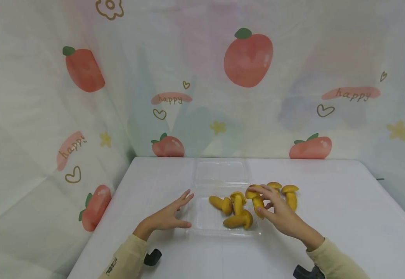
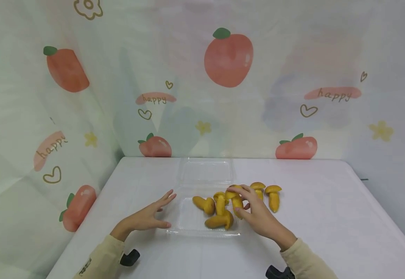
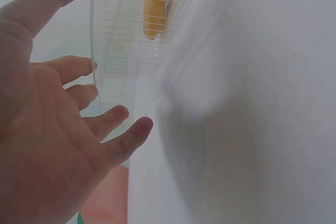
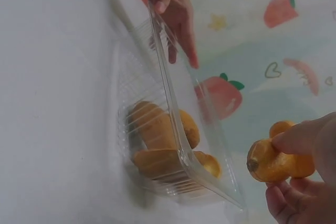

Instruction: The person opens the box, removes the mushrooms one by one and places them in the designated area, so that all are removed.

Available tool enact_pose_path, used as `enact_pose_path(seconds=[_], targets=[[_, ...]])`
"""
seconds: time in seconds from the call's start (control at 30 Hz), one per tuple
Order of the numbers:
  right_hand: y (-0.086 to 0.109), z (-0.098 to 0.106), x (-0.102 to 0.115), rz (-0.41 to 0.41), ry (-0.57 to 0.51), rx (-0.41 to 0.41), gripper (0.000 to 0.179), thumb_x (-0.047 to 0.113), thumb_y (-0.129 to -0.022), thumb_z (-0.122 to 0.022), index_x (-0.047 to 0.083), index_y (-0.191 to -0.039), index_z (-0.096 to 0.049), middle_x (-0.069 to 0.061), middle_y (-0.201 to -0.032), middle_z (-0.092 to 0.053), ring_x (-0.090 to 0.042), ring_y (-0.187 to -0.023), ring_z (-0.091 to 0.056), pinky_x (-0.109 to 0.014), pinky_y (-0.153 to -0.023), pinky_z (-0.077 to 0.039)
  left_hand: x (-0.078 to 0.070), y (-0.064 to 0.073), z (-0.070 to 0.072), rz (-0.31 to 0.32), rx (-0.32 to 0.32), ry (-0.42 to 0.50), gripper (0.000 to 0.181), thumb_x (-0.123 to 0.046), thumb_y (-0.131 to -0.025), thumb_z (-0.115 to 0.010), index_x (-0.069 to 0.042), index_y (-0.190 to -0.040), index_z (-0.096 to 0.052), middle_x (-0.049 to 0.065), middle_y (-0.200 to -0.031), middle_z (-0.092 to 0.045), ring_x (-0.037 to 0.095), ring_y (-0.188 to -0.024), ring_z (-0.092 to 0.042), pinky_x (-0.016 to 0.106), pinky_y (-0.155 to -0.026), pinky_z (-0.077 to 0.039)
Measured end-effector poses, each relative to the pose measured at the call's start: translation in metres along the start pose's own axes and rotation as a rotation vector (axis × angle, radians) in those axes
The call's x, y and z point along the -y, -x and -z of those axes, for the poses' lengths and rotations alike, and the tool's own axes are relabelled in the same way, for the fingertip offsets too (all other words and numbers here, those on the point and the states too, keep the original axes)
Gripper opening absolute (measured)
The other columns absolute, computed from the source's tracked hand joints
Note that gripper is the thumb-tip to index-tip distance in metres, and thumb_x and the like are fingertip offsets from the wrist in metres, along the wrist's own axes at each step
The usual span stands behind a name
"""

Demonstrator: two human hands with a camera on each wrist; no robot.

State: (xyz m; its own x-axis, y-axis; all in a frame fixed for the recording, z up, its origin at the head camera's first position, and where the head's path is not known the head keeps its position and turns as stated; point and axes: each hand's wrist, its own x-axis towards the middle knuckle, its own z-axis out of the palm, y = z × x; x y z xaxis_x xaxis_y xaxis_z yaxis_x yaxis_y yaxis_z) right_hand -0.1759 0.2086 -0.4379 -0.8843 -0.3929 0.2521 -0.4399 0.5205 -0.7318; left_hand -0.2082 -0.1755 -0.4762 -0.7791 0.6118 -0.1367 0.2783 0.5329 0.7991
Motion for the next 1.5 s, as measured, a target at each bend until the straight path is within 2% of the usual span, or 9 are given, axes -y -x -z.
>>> enact_pose_path(seconds=[0.23, 0.4, 0.77, 0.97, 1.17, 1.3, 1.33, 1.43, 1.5], targets=[[0.004, 0.015, -0.004, 0.019, 0.038, -0.040, 0.050, 0.005, -0.095, -0.067, 0.017, -0.142, -0.054, -0.007, -0.138, -0.053, -0.006, -0.107, -0.052, -0.023, -0.079, -0.050, 0.004, -0.001, 0.001, -0.001, 0.001, 0.012, 0.094, -0.021, -0.090, -0.076, -0.011, -0.163, -0.017, 0.013, -0.173, 0.002, 0.038, -0.159, -0.007, 0.063, -0.120, -0.029], [0.009, 0.024, -0.011, -0.006, 0.079, -0.057, 0.051, 0.004, -0.094, -0.067, 0.016, -0.142, -0.054, -0.010, -0.141, -0.053, -0.004, -0.105, -0.051, -0.022, -0.078, -0.050, 0.007, -0.002, 0.000, -0.002, 0.011, 0.015, 0.094, -0.024, -0.091, -0.076, -0.012, -0.163, -0.017, 0.011, -0.173, 0.003, 0.037, -0.159, -0.006, 0.063, -0.121, -0.027], [0.019, 0.043, -0.028, -0.040, 0.150, -0.095, 0.051, 0.004, -0.095, -0.066, 0.015, -0.143, -0.053, -0.014, -0.143, -0.048, -0.018, -0.110, -0.053, -0.023, -0.079, -0.049, 0.004, -0.003, 0.001, -0.023, 0.003, 0.001, 0.095, -0.025, -0.091, -0.076, -0.011, -0.163, -0.016, 0.011, -0.173, 0.004, 0.037, -0.159, -0.005, 0.062, -0.121, -0.028], [0.023, 0.047, -0.042, -0.023, 0.177, -0.136, 0.053, -0.001, -0.092, -0.069, 0.010, -0.141, -0.054, -0.023, -0.144, -0.045, -0.015, -0.108, -0.051, -0.019, -0.073, -0.048, 0.003, -0.002, 0.001, -0.004, 0.007, 0.008, 0.095, -0.024, -0.090, -0.076, -0.012, -0.163, -0.016, 0.011, -0.173, 0.003, 0.037, -0.159, -0.005, 0.063, -0.121, -0.026], [0.023, 0.051, -0.054, -0.055, 0.187, -0.152, 0.054, -0.006, -0.088, -0.069, 0.007, -0.139, -0.055, -0.026, -0.141, -0.046, -0.039, -0.106, -0.058, -0.018, -0.071, -0.049, 0.002, 0.000, 0.001, -0.001, 0.010, 0.015, 0.095, -0.024, -0.090, -0.076, -0.011, -0.163, -0.016, 0.012, -0.173, 0.003, 0.037, -0.159, -0.005, 0.064, -0.121, -0.024], [0.024, 0.056, -0.062, -0.071, 0.190, -0.153, 0.055, -0.007, -0.088, -0.068, 0.007, -0.140, -0.054, -0.025, -0.140, -0.048, -0.041, -0.107, -0.056, -0.017, -0.071, -0.050, 0.002, 0.000, 0.002, 0.001, 0.012, 0.007, 0.095, -0.024, -0.090, -0.075, -0.011, -0.163, -0.016, 0.012, -0.173, 0.003, 0.037, -0.159, -0.006, 0.064, -0.121, -0.026], [0.025, 0.057, -0.064, -0.073, 0.192, -0.153, 0.055, -0.007, -0.088, -0.068, 0.006, -0.140, -0.053, -0.025, -0.140, -0.048, -0.040, -0.108, -0.055, -0.017, -0.071, -0.050, 0.002, 0.000, 0.002, 0.001, 0.012, 0.003, 0.094, -0.024, -0.091, -0.075, -0.011, -0.163, -0.016, 0.011, -0.173, 0.003, 0.037, -0.159, -0.006, 0.064, -0.121, -0.027], [0.027, 0.060, -0.070, -0.070, 0.214, -0.163, 0.057, -0.006, -0.088, -0.068, 0.007, -0.142, -0.053, -0.023, -0.140, -0.050, -0.014, -0.119, -0.047, -0.017, -0.073, -0.050, 0.003, 0.000, 0.001, 0.003, 0.010, -0.010, 0.094, -0.025, -0.091, -0.075, -0.012, -0.163, -0.017, 0.011, -0.173, 0.003, 0.037, -0.159, -0.008, 0.063, -0.120, -0.029], [0.028, 0.062, -0.074, -0.075, 0.219, -0.163, 0.057, -0.005, -0.089, -0.068, 0.007, -0.143, -0.052, -0.022, -0.140, -0.050, -0.008, -0.120, -0.043, -0.020, -0.076, -0.050, 0.003, -0.001, 0.001, 0.005, 0.009, -0.013, 0.094, -0.026, -0.091, -0.075, -0.013, -0.163, -0.017, 0.010, -0.173, 0.003, 0.037, -0.159, -0.009, 0.062, -0.120, -0.030]])
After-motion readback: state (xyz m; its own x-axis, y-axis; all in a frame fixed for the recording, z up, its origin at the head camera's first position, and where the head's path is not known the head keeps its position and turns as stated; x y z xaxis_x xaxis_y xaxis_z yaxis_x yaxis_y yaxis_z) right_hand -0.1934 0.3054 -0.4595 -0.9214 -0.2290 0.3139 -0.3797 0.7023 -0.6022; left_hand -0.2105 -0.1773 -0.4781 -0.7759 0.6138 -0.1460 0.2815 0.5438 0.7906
